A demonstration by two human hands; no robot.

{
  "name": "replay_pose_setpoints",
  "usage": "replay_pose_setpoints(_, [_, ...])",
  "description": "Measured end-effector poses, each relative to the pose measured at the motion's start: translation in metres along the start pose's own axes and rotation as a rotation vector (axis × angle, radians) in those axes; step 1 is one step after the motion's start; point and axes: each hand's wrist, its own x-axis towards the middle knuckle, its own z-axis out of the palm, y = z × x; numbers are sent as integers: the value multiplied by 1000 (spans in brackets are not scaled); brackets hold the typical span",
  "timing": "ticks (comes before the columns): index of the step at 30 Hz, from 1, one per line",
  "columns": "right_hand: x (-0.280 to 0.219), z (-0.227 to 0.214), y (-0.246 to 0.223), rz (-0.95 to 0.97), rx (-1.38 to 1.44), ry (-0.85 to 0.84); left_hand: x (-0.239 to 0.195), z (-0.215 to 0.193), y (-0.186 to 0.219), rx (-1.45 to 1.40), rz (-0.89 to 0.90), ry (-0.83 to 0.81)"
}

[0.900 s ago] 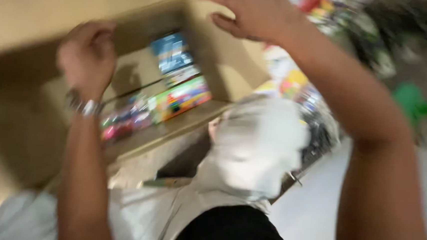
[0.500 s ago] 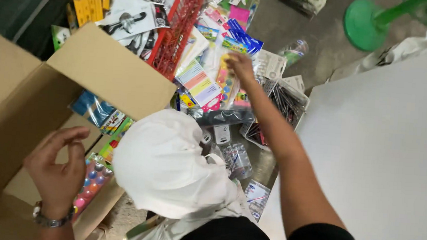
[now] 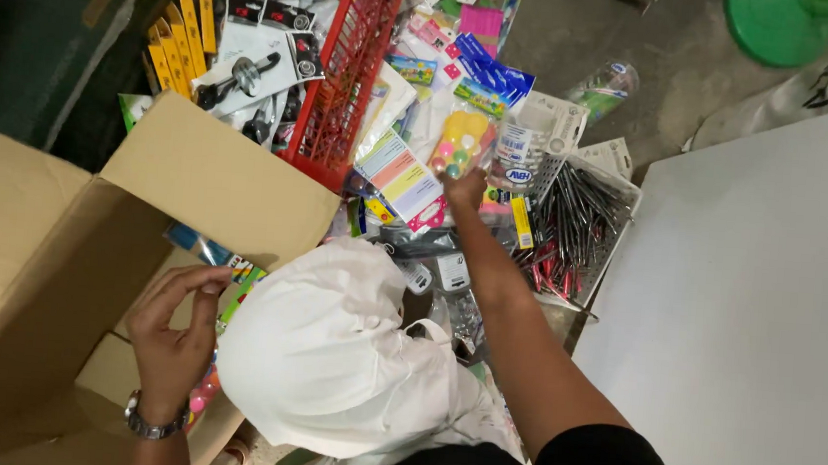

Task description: Organizing various stationery items from a pile into a cardboard box.

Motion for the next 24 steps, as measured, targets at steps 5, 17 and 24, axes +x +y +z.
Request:
replay_pose_setpoints(5, [17, -7, 19, -269, 54, 40, -2, -2, 4, -21, -7, -41])
replay_pose_setpoints(17, [38, -17, -12, -672, 30, 23, -36, -41, -3, -53, 84, 122])
replay_pose_setpoints(24, [103, 57, 97, -1167, -452, 183, -69, -64, -24, -54, 171, 268])
